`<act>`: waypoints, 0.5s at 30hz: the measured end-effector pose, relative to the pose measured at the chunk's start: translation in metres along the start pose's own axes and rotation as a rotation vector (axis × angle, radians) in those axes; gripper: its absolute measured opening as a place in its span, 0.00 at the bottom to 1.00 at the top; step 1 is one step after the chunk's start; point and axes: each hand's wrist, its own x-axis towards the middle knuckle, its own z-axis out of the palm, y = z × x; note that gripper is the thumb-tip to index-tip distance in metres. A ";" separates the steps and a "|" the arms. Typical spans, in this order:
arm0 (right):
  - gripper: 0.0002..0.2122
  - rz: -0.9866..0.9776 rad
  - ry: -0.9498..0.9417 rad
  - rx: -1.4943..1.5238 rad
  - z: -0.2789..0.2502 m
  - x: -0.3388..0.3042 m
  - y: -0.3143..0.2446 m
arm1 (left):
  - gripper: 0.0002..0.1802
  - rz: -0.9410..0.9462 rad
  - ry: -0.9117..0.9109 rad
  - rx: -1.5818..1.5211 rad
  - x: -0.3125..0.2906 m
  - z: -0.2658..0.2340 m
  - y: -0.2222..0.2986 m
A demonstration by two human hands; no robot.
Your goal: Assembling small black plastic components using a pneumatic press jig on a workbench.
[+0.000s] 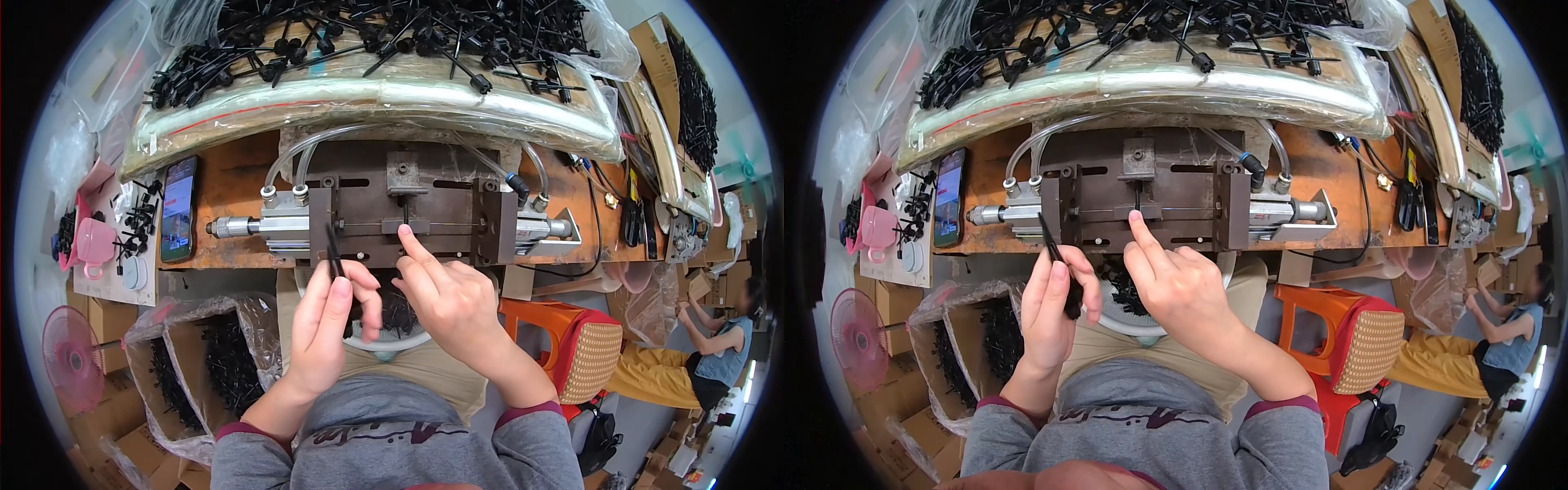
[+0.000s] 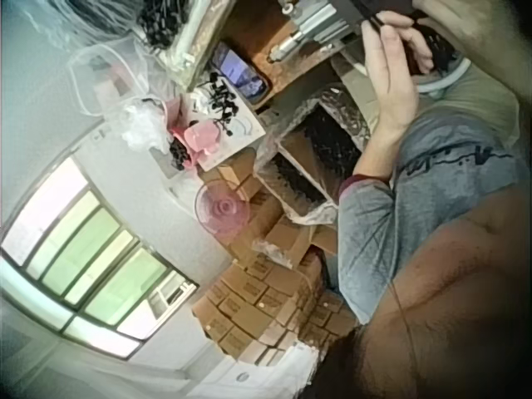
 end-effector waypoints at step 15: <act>0.16 -0.136 0.139 0.465 -0.023 -0.003 -0.017 | 0.14 -0.055 -0.071 -0.091 0.003 0.009 0.000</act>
